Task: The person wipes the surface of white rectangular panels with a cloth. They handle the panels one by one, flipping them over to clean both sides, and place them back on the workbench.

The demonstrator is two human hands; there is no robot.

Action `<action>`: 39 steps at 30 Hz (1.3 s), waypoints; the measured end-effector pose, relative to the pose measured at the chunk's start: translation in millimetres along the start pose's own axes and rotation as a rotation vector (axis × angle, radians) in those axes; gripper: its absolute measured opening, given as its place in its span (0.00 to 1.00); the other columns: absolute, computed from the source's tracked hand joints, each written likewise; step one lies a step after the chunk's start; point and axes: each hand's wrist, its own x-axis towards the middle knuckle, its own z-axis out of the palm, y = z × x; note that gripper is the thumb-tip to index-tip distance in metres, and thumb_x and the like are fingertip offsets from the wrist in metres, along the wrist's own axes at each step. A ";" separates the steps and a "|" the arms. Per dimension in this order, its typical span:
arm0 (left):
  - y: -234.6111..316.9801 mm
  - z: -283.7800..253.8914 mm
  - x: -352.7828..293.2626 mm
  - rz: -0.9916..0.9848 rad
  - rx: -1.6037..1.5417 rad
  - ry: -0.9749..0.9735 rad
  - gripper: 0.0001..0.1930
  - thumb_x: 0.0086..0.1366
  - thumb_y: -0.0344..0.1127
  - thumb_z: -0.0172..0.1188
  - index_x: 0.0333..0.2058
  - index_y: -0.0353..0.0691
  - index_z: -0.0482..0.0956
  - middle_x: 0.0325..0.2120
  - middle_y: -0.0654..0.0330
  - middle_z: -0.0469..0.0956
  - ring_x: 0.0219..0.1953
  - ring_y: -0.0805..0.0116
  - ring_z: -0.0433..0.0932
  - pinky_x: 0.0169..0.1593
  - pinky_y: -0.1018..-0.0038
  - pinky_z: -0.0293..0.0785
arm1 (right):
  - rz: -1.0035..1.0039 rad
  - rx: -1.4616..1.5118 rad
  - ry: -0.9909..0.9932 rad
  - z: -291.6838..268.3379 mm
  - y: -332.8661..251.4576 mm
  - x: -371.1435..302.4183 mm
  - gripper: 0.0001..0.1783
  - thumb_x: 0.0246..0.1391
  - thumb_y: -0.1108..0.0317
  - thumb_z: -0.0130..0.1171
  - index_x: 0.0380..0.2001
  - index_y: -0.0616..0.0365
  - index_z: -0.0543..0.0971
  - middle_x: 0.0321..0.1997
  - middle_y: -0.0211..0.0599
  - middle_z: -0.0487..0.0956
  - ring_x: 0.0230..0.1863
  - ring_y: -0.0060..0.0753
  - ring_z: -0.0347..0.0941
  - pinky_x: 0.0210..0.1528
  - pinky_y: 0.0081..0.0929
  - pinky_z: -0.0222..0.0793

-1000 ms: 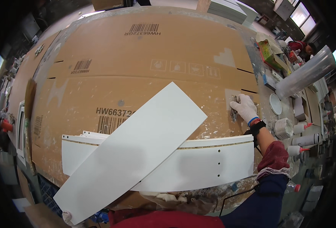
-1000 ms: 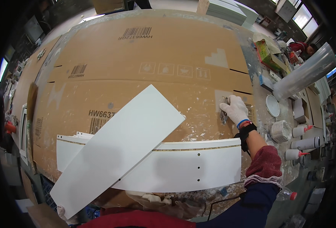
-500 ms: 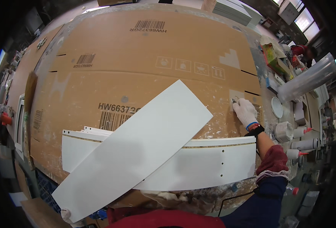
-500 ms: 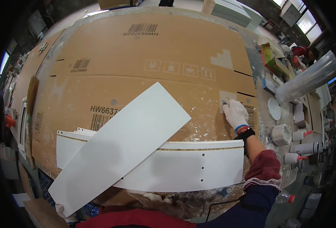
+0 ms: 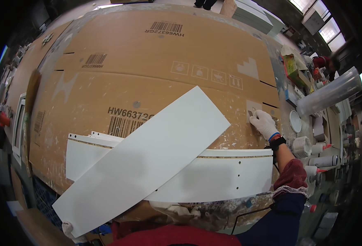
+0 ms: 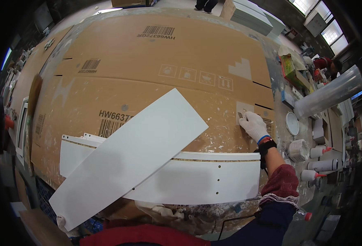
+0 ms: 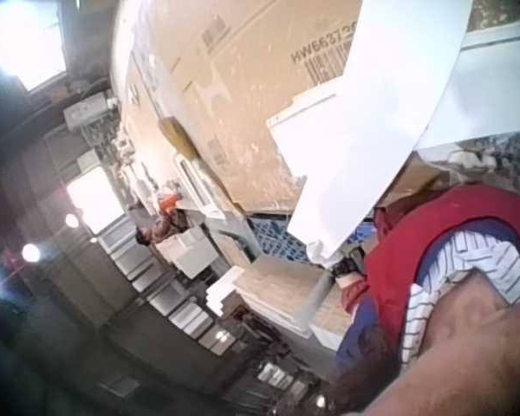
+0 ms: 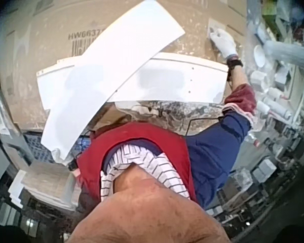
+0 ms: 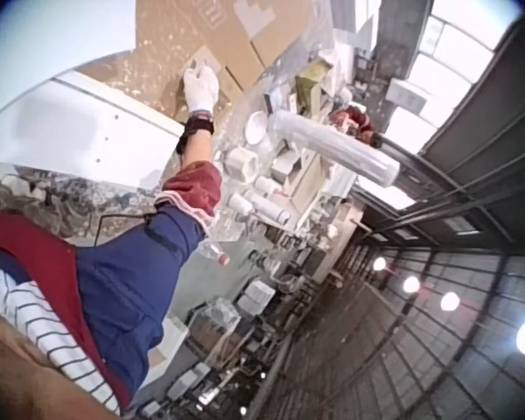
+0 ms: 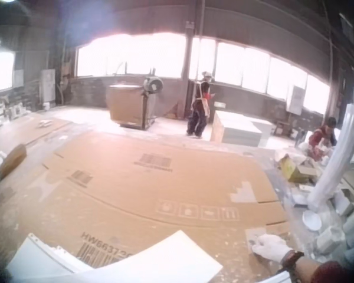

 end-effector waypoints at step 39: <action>-9.3 -12.8 -13.2 -0.050 -0.042 0.001 0.32 0.48 0.28 0.63 0.53 0.24 0.67 0.45 0.39 0.75 0.44 0.48 0.77 0.51 0.55 0.74 | -0.596 -0.045 -0.034 -43.8 -183.4 -87.8 0.11 0.58 0.60 0.55 0.37 0.56 0.73 0.33 0.49 0.78 0.34 0.53 0.76 0.35 0.41 0.72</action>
